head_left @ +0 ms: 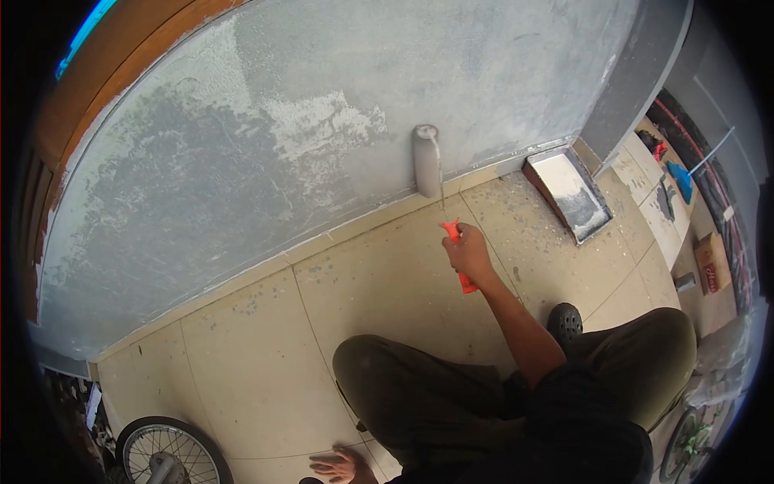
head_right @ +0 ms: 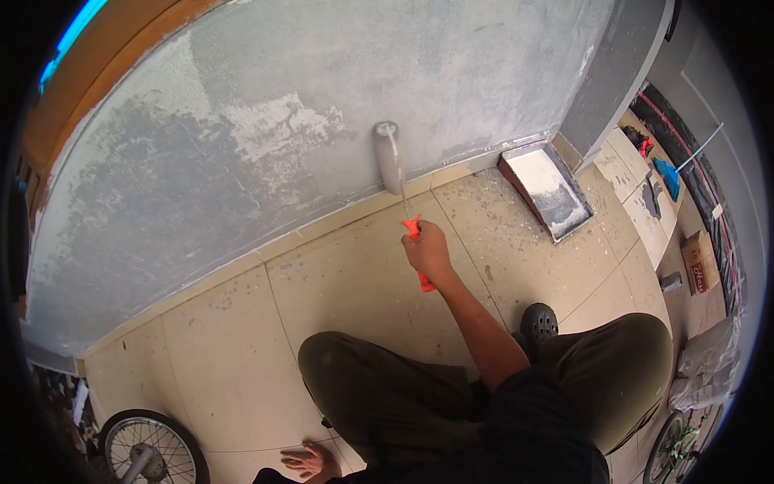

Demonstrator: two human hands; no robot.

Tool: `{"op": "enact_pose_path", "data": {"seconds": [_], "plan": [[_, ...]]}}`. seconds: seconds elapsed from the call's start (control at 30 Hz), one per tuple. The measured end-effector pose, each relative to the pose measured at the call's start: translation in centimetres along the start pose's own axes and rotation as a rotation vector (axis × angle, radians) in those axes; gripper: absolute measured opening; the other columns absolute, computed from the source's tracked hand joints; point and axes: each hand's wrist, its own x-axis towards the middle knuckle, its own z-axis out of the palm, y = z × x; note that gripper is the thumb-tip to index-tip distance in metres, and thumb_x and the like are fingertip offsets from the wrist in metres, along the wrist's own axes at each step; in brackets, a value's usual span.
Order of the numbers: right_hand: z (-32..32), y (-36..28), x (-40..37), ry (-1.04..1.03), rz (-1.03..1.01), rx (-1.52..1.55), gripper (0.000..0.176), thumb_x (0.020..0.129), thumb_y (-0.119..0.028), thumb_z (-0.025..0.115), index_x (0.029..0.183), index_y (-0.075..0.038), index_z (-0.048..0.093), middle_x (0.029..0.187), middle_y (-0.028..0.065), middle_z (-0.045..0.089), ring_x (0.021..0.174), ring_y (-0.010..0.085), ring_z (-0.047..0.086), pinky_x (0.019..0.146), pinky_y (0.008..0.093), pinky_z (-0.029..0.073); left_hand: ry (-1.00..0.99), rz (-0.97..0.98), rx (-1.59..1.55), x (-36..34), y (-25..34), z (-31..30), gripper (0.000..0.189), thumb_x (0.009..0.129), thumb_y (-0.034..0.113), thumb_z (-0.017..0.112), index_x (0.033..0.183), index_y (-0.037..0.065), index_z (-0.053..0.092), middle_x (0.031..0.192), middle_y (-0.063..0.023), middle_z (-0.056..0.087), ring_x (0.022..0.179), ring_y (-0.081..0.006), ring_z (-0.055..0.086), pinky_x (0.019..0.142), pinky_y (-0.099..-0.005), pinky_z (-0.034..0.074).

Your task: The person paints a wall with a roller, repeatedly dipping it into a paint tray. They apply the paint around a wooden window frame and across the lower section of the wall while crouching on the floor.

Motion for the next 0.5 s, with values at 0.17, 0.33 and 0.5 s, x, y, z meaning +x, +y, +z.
{"op": "enact_pose_path", "data": {"seconds": [0.17,0.33,0.5], "plan": [[-3.5,3.4,4.8,0.117,0.048,0.056,0.026,0.084,-0.011,0.067,0.105,0.004,0.062,0.07,0.016,0.064,0.06,0.0264,0.067,0.052,0.04,0.051,0.244,-0.069,-2.346,-3.0,-7.4,2.1,0.09,0.093,0.076,0.031,0.162,0.026,0.002,0.169,-0.0129,0.004,0.153,-0.0418,0.013,0.117,-0.069,0.016],[-5.1,2.2,3.3,-0.012,0.419,0.824,0.053,0.095,-0.016,0.063,0.143,-0.013,0.04,0.067,0.0022,0.051,0.047,0.0152,0.052,0.044,0.0329,0.046,0.44,-0.13,-2.485,-3.8,-8.6,0.4,0.089,0.094,0.076,0.031,0.162,0.025,0.004,0.168,-0.0131,0.006,0.152,-0.0409,0.014,0.115,-0.0686,0.017],[-5.6,3.3,3.9,-0.111,0.425,0.964,0.053,0.102,-0.028,0.059,0.148,-0.02,0.035,0.064,-0.0008,0.043,0.043,0.0098,0.042,0.041,0.0292,0.042,0.494,-0.112,-2.44,-3.9,-9.6,-1.7,0.089,0.094,0.076,0.03,0.162,0.024,0.006,0.168,-0.0134,0.009,0.152,-0.0397,0.015,0.114,-0.0681,0.019]]}}
